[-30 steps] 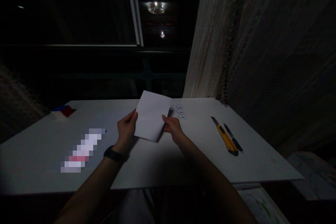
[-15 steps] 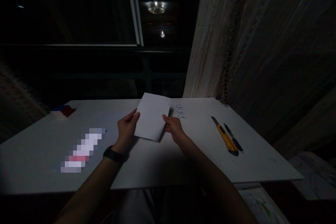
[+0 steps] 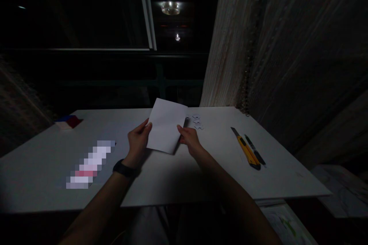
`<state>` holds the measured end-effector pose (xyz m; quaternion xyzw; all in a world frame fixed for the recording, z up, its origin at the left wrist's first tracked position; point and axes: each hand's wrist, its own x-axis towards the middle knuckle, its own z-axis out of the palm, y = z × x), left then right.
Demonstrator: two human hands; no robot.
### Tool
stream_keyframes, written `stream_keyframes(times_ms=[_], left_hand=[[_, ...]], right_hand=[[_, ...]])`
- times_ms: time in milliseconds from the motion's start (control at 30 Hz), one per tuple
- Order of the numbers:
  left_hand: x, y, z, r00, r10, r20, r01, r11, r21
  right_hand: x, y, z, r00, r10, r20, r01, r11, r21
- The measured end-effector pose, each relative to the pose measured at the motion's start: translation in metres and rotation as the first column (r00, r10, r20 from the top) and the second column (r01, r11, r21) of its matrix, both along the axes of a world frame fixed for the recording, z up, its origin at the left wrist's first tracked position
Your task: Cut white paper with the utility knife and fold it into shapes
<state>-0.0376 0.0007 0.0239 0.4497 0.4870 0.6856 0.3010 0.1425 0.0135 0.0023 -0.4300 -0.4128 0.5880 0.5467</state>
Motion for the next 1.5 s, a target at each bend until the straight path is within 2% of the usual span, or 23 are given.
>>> stream_keyframes(times_ms=[400,533,767,967,1167,1367,1500], left_hand=[[-0.0030,0.0019,-0.0019,0.999,0.015,-0.047,-0.014,1.000,0.014],[-0.0030,0.0020,-0.0010,1.000,-0.012,0.009,0.012,1.000,-0.008],[-0.0041,0.0017,0.0004,0.995,-0.014,0.099,0.016,1.000,-0.024],[-0.0036,0.0036,-0.0011,0.997,-0.045,0.060,0.049,0.997,-0.056],[-0.0064,0.0061,-0.0042,0.995,-0.029,0.091,0.032,0.999,-0.027],[-0.0035,0.0040,-0.0026,0.996,-0.048,0.070,0.050,0.999,-0.020],[-0.0022,0.0017,0.0010,0.999,0.002,0.049,-0.001,1.000,-0.019]], right_hand=[[0.0016,0.0008,-0.0009,1.000,0.003,0.022,-0.003,1.000,0.018],[0.0020,0.0008,-0.0004,1.000,0.001,0.018,-0.002,0.999,0.042],[0.0036,0.0016,0.0004,0.996,0.080,0.044,-0.080,0.997,-0.017],[0.0066,0.0056,-0.0014,0.995,-0.037,0.095,0.029,0.995,0.092],[0.0040,0.0013,0.0006,0.992,0.090,0.090,-0.093,0.995,0.030],[0.0044,0.0063,-0.0053,0.992,-0.020,0.124,0.010,0.997,0.080],[0.0040,0.0051,-0.0042,0.993,0.014,0.118,-0.021,0.998,0.058]])
